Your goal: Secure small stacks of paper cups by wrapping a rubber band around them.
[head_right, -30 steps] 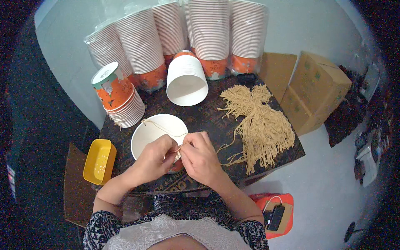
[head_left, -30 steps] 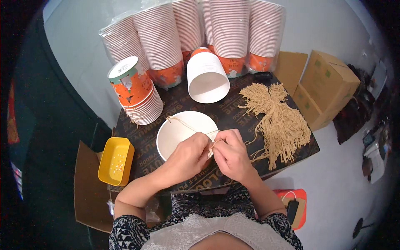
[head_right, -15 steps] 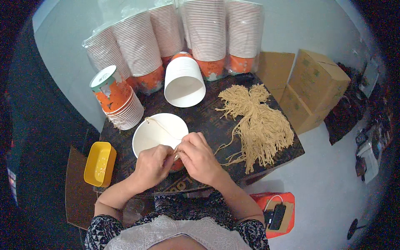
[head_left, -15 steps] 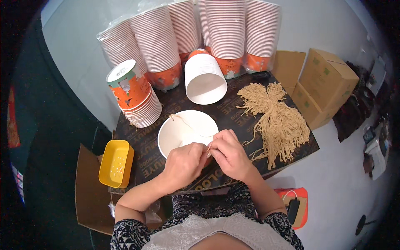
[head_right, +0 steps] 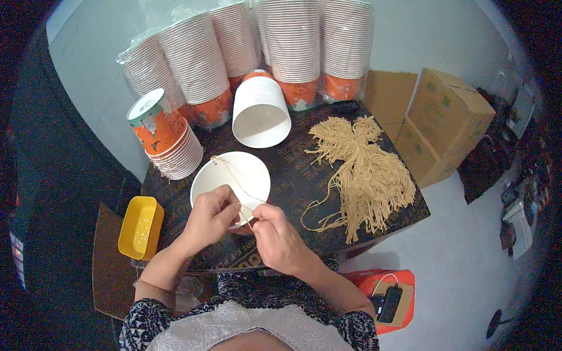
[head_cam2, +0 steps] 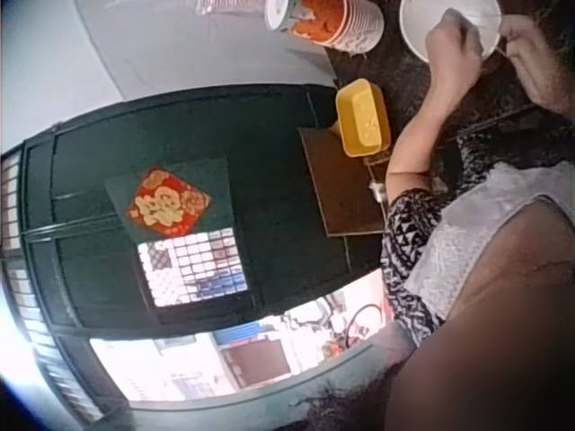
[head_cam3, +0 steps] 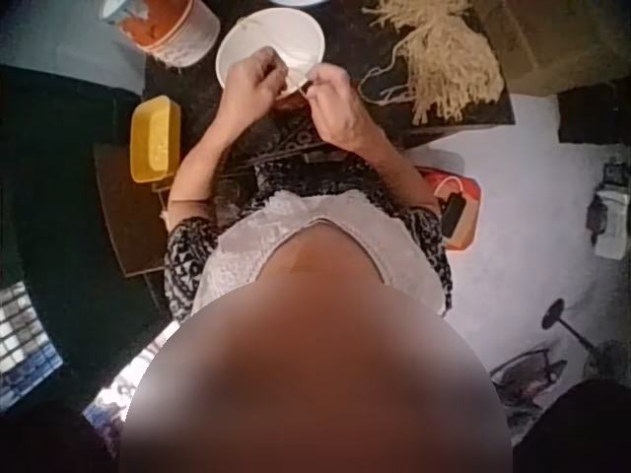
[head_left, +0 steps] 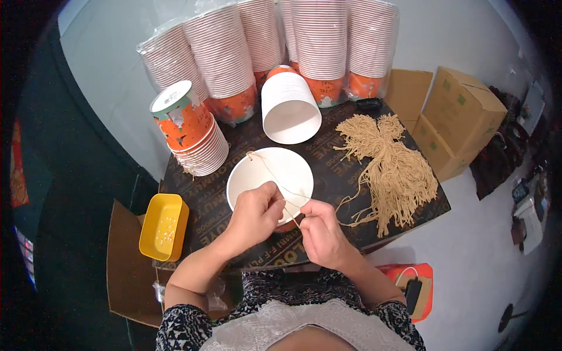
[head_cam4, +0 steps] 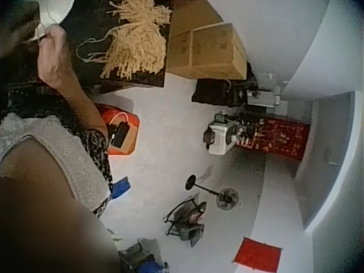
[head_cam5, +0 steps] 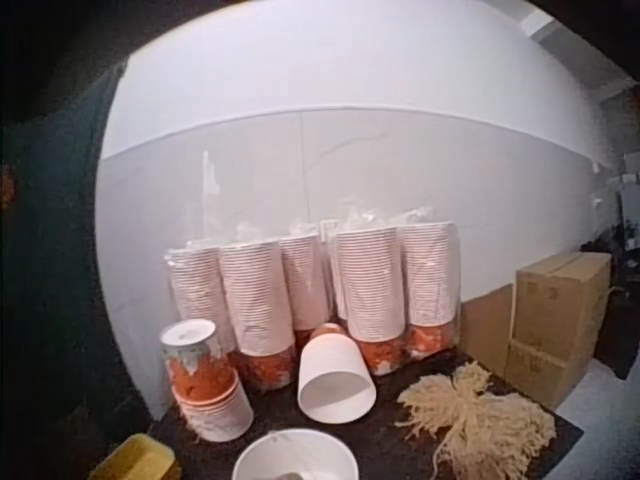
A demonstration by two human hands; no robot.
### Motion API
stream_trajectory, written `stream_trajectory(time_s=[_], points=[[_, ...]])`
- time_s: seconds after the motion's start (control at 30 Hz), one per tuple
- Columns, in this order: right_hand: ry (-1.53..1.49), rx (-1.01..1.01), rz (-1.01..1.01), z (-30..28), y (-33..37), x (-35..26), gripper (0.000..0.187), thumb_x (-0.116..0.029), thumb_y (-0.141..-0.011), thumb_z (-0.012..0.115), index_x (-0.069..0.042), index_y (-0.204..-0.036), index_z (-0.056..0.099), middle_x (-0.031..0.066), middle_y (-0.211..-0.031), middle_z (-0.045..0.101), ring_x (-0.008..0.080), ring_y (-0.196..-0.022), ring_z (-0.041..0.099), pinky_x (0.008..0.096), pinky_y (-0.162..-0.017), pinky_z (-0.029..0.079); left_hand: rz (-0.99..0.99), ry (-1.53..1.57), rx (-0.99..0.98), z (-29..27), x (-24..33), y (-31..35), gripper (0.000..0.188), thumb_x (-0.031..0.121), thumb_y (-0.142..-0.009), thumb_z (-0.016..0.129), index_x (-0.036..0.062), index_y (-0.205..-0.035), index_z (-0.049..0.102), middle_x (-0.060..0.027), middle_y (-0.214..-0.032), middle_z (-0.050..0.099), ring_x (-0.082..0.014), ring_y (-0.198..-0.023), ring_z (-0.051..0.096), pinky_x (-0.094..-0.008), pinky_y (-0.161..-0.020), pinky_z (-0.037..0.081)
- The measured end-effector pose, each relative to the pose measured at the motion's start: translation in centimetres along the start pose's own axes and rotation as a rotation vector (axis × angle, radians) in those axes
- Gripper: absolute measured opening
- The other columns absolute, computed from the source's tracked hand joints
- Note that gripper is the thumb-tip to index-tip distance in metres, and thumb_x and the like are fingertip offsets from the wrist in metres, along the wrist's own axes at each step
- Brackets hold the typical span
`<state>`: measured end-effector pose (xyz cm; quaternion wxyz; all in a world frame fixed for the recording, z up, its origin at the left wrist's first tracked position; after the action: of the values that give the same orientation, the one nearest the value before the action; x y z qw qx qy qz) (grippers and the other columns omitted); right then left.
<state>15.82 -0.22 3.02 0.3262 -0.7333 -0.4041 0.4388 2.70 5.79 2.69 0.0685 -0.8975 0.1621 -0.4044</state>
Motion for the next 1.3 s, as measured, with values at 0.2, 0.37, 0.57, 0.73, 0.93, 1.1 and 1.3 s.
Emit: stream_trajectory(time_s=[0.2,0.37,0.57,0.73,0.93,1.1,1.3], points=[[0.008,-0.004,-0.004,0.0,0.1,0.5,0.016,0.009,-0.083,0.06,0.004,-0.094,0.05,0.0202,-0.109,0.052,0.0337,-0.09,0.061,0.0413,-0.076,0.053,0.038,-0.048,0.028,0.1,0.6,-0.2,0.009,0.005,-0.091,0.06,-0.0025,-0.086,0.058,-0.0078,-0.068,0.064,-0.0128,-0.063,0.063,-0.0281,-0.057,0.05],[0.002,0.054,0.093,-0.2,0.2,1.7,0.018,0.005,-0.084,0.062,0.002,-0.098,0.051,0.0209,-0.108,0.057,0.0357,-0.089,0.063,0.0405,-0.075,0.054,0.132,0.053,0.073,-0.4,1.8,0.6,0.007,0.001,-0.086,0.064,-0.0023,-0.089,0.06,-0.0175,-0.075,0.067,-0.0283,-0.069,0.071,-0.0344,-0.06,0.054],[-0.106,0.11,0.11,-0.4,-0.5,1.7,0.018,0.004,-0.087,0.06,0.001,-0.101,0.05,0.0256,-0.124,0.057,0.0395,-0.092,0.065,0.0399,-0.072,0.055,0.245,0.022,0.163,-1.0,3.0,1.2,0.008,0.0,-0.085,0.068,-0.0009,-0.091,0.062,-0.0087,-0.079,0.067,-0.0149,-0.071,0.065,-0.0276,-0.065,0.052],[-0.14,0.073,0.101,0.5,-0.3,1.8,0.019,0.003,-0.086,0.061,0.0,-0.101,0.05,0.0255,-0.121,0.06,0.0376,-0.084,0.067,0.0393,-0.067,0.055,0.337,0.066,0.221,-1.2,3.8,1.3,0.009,-0.003,-0.083,0.068,-0.001,-0.088,0.061,-0.0132,-0.078,0.067,-0.0223,-0.066,0.068,-0.0309,-0.058,0.053],[-0.156,0.108,0.087,0.5,-0.2,1.9,0.018,0.004,-0.085,0.062,0.0,-0.099,0.051,0.0204,-0.106,0.062,0.0357,-0.078,0.065,0.0392,-0.063,0.053,0.392,0.076,0.198,-1.2,4.4,1.4,0.011,-0.003,-0.081,0.069,0.0002,-0.083,0.058,-0.0105,-0.075,0.063,-0.0181,-0.06,0.063,-0.0295,-0.054,0.049],[-0.157,0.172,0.07,0.2,0.1,1.7,0.015,0.009,-0.083,0.06,0.001,-0.095,0.054,0.017,-0.091,0.06,0.0288,-0.07,0.062,0.0337,-0.061,0.05,0.385,0.051,0.209,-1.1,3.9,1.4,0.014,-0.003,-0.081,0.069,0.0007,-0.082,0.055,-0.011,-0.073,0.061,-0.0206,-0.061,0.064,-0.0309,-0.054,0.049],[-0.06,0.228,0.073,-0.1,0.8,1.7,0.019,0.007,-0.082,0.063,-0.001,-0.096,0.053,0.014,-0.082,0.058,0.0318,-0.064,0.061,0.0388,-0.053,0.048,0.377,-0.028,0.178,-0.8,3.5,1.8,0.017,-0.003,-0.08,0.069,0.0016,-0.085,0.053,-0.0122,-0.076,0.061,-0.0251,-0.064,0.065,-0.0329,-0.055,0.05]])
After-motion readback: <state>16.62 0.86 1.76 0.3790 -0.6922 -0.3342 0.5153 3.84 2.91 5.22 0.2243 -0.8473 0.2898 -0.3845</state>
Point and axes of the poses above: each hand's wrist, its own y-axis away from the middle knuckle, its own z-axis out of the palm, x = y × z, the point moved 10 cm from there along -y, towards the middle knuckle
